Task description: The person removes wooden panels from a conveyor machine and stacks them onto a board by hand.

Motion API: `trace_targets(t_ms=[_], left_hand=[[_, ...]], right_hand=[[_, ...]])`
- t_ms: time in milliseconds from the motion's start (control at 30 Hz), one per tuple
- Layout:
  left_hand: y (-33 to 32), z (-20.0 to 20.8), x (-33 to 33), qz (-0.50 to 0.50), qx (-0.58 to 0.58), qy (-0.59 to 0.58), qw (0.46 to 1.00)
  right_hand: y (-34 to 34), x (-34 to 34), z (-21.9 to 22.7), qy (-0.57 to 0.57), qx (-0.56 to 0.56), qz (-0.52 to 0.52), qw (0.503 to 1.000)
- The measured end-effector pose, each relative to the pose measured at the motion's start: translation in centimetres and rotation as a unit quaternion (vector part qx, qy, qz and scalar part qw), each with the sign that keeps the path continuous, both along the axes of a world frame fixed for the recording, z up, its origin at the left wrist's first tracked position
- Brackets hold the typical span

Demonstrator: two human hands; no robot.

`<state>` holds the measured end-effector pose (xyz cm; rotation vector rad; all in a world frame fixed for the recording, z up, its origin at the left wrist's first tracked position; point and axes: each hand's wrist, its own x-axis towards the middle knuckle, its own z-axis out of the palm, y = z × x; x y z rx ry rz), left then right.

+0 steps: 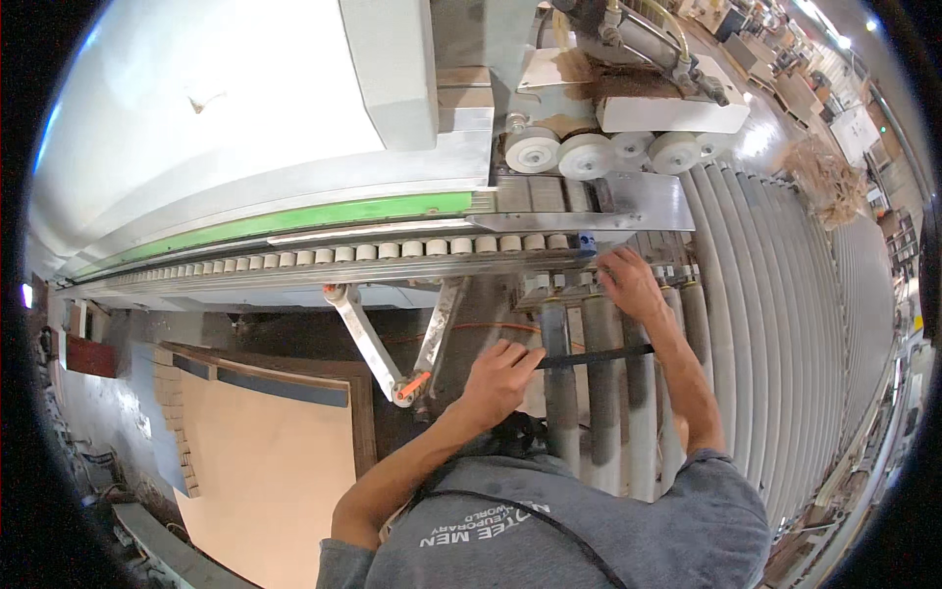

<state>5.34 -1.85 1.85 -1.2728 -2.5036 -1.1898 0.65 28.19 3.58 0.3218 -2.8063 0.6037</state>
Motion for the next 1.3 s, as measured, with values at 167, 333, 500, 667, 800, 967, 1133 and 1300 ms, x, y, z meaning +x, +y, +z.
trace_targets(t_ms=[167,333,500,667,800,967,1133,1300], left_hand=[[-0.3,-0.1,0.2,0.023,-0.013,-0.004,1.000],[-0.3,-0.5,0.3,0.029,-0.008,0.040,0.999],[-0.1,-0.3,0.5,0.013,-0.022,0.030,0.999],[0.0,0.4,0.5,0.000,-0.020,-0.012,1.000],[0.3,0.5,-0.5,-0.019,-0.019,0.004,1.000],[1.0,0.2,-1.1,-0.019,-0.033,-0.015,0.999],[1.0,0.0,-1.0,-0.018,-0.043,-0.026,0.999],[0.6,0.3,-0.9,-0.017,-0.029,-0.042,0.999]], right_hand=[[0.1,-0.2,0.1,-0.029,0.030,-0.008,0.999],[-0.3,-0.5,0.1,-0.018,-0.004,0.018,1.000],[0.6,-0.2,-0.6,-0.006,-0.025,0.015,1.000],[4.1,-2.0,-0.2,-0.036,-0.149,-0.101,0.983],[7.7,-5.9,0.8,0.029,-0.061,-0.126,0.990],[11.2,-10.7,0.2,0.072,0.073,0.011,0.995],[13.0,-14.1,-2.2,0.024,0.194,-0.014,0.981],[15.5,-12.5,-0.6,-0.044,0.127,-0.026,0.991]])
